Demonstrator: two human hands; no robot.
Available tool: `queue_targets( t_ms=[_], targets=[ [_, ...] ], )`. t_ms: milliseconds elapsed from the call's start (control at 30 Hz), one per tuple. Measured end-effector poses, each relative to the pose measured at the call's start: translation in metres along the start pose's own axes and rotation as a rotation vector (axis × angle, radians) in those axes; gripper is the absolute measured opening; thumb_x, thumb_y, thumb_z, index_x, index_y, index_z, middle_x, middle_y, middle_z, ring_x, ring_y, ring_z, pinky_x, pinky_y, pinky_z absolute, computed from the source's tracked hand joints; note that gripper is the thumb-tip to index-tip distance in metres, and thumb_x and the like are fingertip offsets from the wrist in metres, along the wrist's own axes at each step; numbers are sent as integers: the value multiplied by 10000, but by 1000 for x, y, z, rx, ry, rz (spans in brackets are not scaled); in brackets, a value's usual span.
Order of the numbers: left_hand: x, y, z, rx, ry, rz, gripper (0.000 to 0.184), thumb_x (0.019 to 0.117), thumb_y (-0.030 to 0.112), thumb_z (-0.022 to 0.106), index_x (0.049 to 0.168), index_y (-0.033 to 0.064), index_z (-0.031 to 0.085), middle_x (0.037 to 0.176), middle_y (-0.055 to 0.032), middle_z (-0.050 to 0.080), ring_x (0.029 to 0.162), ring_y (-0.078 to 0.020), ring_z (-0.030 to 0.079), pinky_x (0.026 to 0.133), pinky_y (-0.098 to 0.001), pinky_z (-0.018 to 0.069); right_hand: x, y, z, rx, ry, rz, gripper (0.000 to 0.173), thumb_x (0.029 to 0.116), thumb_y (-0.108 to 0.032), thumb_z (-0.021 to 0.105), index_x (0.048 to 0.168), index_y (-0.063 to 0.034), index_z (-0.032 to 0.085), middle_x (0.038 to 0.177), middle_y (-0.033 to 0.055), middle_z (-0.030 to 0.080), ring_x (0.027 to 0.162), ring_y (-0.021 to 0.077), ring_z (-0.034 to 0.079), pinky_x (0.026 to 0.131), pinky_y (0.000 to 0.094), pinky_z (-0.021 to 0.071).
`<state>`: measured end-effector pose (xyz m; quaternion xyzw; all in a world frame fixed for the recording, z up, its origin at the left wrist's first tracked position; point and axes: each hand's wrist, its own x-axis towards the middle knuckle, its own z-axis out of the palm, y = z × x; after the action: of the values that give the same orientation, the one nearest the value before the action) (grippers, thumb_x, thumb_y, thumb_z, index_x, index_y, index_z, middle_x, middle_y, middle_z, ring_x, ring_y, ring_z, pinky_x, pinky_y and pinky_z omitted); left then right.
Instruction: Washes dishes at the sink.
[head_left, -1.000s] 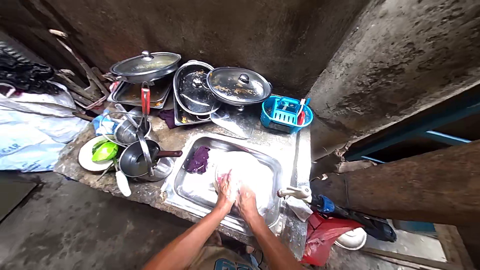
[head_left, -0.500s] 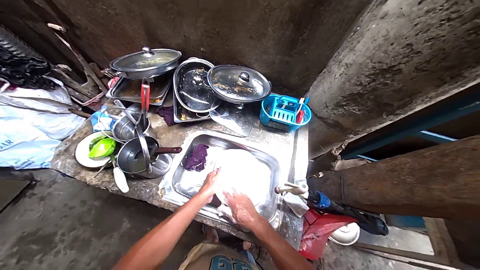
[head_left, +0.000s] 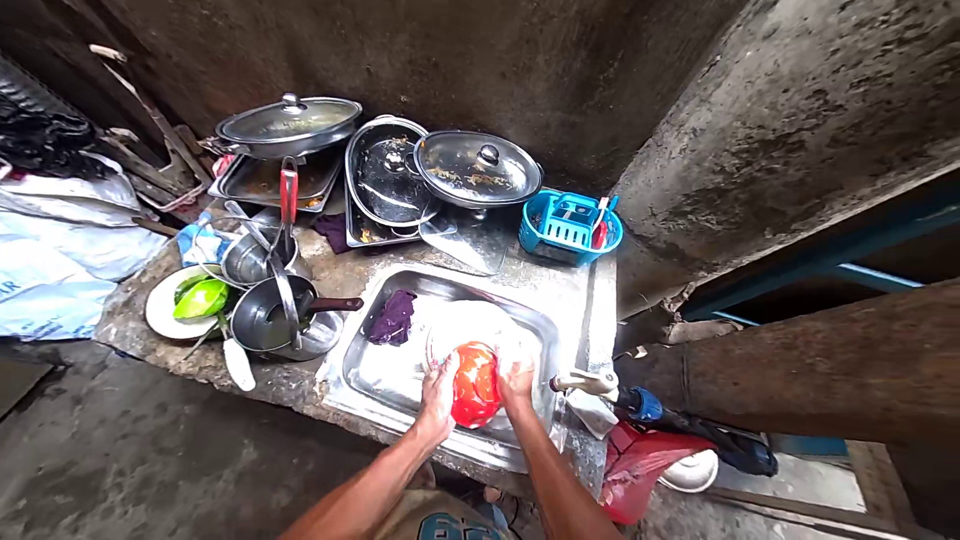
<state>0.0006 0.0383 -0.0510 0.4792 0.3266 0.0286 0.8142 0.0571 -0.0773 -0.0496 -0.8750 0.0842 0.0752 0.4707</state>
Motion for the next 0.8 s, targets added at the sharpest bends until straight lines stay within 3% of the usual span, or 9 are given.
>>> queue_targets(
  t_ms=[67, 167, 233, 333, 400, 467, 567, 700, 800],
  targets=[
    [6, 1, 9, 51, 46, 45, 447, 1117, 330, 403, 1152, -38, 654, 993, -156, 720, 910, -210, 716, 830, -399, 608, -25, -7, 11, -143, -142, -116, 445, 1018, -287, 571, 1280, 65, 642, 1241, 252, 676, 1213, 360, 635, 1078, 503, 474],
    [17, 5, 6, 50, 50, 27, 507, 1136, 357, 284, 1274, -27, 585, 1111, -145, 669, 997, -176, 657, 892, -367, 559, -49, 8, 41, -136, 38, -609, 302, 931, -269, 632, 987, -8, 774, 1073, 161, 753, 1061, 335, 711, 939, 547, 553],
    [19, -2, -1, 109, -12, 30, 452, 1139, 300, 283, 1283, -24, 563, 1096, -132, 657, 979, -160, 648, 873, -349, 556, -43, 15, 41, -217, 28, -661, 318, 947, -270, 606, 1043, -15, 769, 1103, 170, 751, 1068, 346, 717, 918, 550, 566],
    [5, 2, 0, 537, -129, 274, 407, 1093, 235, 407, 1261, -57, 636, 1053, -165, 696, 963, -185, 670, 908, -368, 548, -8, 0, 14, -176, -333, -135, 457, 1067, -279, 447, 1430, -29, 567, 1356, 200, 637, 1284, 319, 599, 1097, 506, 458],
    [-8, 6, 0, 835, -231, 503, 439, 1038, 270, 492, 1261, -74, 649, 1060, -186, 735, 1003, -232, 715, 947, -418, 560, 2, 4, 16, 346, -245, 148, 341, 1082, -173, 471, 1297, 44, 623, 1215, 180, 682, 1139, 201, 642, 1020, 357, 505],
    [-7, -9, -1, 1060, -257, 888, 430, 997, 334, 566, 1054, -67, 712, 831, -147, 742, 762, -243, 748, 710, -428, 615, -7, 6, 18, 774, -164, 420, 342, 1119, -214, 378, 1229, 30, 590, 1005, 120, 664, 881, 136, 645, 795, 306, 552],
    [11, -32, -18, 1134, -356, 1298, 407, 992, 362, 569, 888, -7, 706, 765, -111, 709, 667, -194, 716, 620, -331, 606, -27, 3, 11, 802, -146, 500, 409, 1134, -266, 308, 1260, 21, 571, 1038, 129, 651, 911, 138, 631, 820, 315, 544],
    [12, -23, -21, 975, -450, 914, 445, 1004, 344, 593, 1062, -78, 721, 874, -153, 751, 806, -221, 750, 770, -396, 615, -27, 24, -12, 148, -82, 203, 302, 1069, -136, 495, 1183, 98, 650, 1103, 230, 678, 1037, 255, 650, 940, 402, 522],
    [20, -20, -11, 611, -337, 455, 433, 1062, 288, 477, 1135, -83, 689, 991, -152, 726, 947, -144, 691, 918, -336, 553, -23, 17, -31, -380, -28, 87, 466, 1036, -282, 569, 1358, 54, 597, 1316, 290, 631, 1261, 412, 600, 1077, 556, 452]
  ],
)
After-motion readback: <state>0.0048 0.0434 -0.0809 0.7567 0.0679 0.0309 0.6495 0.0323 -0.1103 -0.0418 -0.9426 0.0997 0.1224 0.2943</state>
